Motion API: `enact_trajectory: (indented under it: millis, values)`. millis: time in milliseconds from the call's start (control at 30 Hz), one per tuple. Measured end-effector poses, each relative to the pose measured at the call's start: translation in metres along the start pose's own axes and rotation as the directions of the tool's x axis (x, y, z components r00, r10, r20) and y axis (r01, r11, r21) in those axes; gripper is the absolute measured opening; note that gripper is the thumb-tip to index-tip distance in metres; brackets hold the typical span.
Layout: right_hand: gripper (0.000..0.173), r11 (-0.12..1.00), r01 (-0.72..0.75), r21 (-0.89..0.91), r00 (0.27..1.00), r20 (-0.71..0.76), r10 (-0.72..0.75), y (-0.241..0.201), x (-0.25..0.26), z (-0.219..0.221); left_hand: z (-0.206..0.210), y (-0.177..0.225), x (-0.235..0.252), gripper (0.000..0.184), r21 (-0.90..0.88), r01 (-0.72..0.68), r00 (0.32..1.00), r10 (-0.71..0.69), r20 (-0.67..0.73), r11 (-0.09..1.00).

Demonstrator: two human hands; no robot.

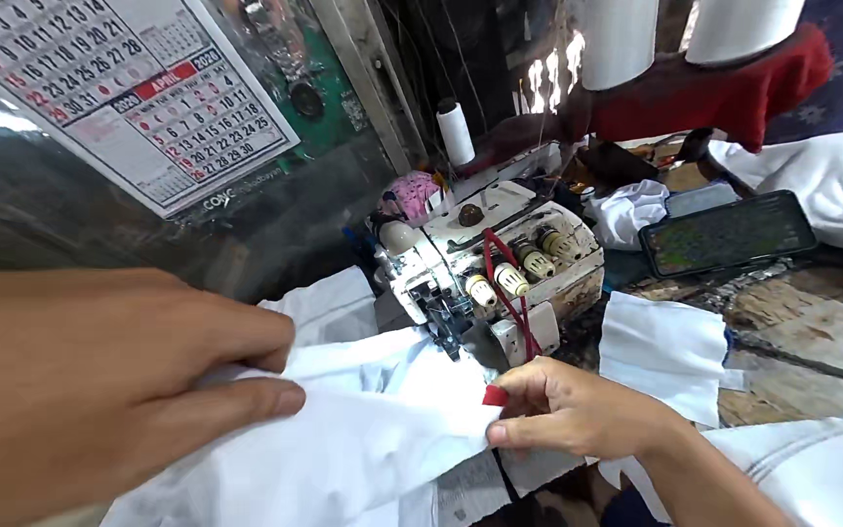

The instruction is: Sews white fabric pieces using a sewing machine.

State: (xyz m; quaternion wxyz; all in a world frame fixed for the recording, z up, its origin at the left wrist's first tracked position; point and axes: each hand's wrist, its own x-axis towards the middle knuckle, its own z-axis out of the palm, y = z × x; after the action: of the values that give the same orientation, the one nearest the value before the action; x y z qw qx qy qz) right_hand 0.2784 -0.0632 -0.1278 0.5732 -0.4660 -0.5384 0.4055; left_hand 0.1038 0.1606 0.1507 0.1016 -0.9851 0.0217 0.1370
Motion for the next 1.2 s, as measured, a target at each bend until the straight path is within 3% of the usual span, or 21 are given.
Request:
enact_trajectory:
  millis: [100, 200, 300, 433, 567, 667, 767, 900, 1000, 1100, 1200]
  values:
    - [0.027, 1.000, -0.015, 0.014, 1.000, -0.007, 0.015, 0.003, -0.001, 0.002, 0.016, -0.023, 0.019, 0.041, 0.115, 0.044, 0.998, -0.048, 0.033, 0.992]
    - [0.028, 1.000, -0.013, 0.018, 1.000, -0.024, 0.013, 0.002, 0.003, 0.005, -0.008, -0.018, 0.013, 0.034, 0.041, 0.123, 0.987, -0.126, 0.097, 0.992]
    - [0.027, 0.999, -0.007, 0.036, 1.000, -0.027, 0.008, 0.002, 0.005, 0.004, -0.008, -0.010, 0.005, 0.029, -0.007, 0.050, 0.998, -0.050, -0.034, 0.999]
    - [0.028, 0.997, -0.040, 0.071, 0.999, -0.033, 0.042, 0.002, 0.002, 0.007, 0.000, -0.015, 0.020, 0.030, 0.047, 0.049, 0.994, -0.053, 0.094, 0.998]
    - [0.029, 0.996, -0.053, 0.074, 0.998, -0.035, 0.056, 0.003, 0.002, 0.006, -0.001, -0.002, 0.016, 0.024, -0.171, 0.009, 0.998, 0.003, 0.070, 0.985]
    - [0.029, 0.996, -0.046, 0.077, 0.998, -0.028, 0.049, 0.003, 0.000, 0.005, 0.015, -0.017, 0.025, 0.026, -0.143, -0.009, 1.000, 0.011, 0.017, 0.990]
    - [0.029, 0.997, -0.036, 0.065, 0.999, -0.030, 0.038, 0.001, 0.001, 0.004, 0.035, -0.019, 0.027, 0.026, -0.300, -0.138, 0.990, 0.124, -0.065, 0.944]
    - [0.028, 0.997, -0.043, 0.066, 0.998, -0.040, 0.046, 0.002, 0.001, 0.005, 0.048, -0.015, 0.045, 0.029, -0.223, -0.049, 0.999, 0.046, -0.017, 0.974]
    - [0.027, 0.995, -0.037, 0.091, 0.998, -0.043, 0.041, 0.002, 0.001, 0.003, 0.049, -0.008, 0.046, 0.029, -0.357, -0.089, 0.996, 0.092, -0.008, 0.930]
    - [0.026, 0.992, -0.050, 0.116, 0.998, -0.038, 0.055, 0.000, -0.001, 0.003, 0.057, -0.011, 0.055, 0.028, -0.303, -0.072, 0.997, 0.066, -0.029, 0.950]
    - [0.025, 0.987, -0.064, 0.147, 0.996, -0.048, 0.072, -0.002, 0.000, 0.005, 0.056, -0.013, 0.057, 0.028, -0.375, -0.128, 0.992, 0.128, -0.025, 0.918]
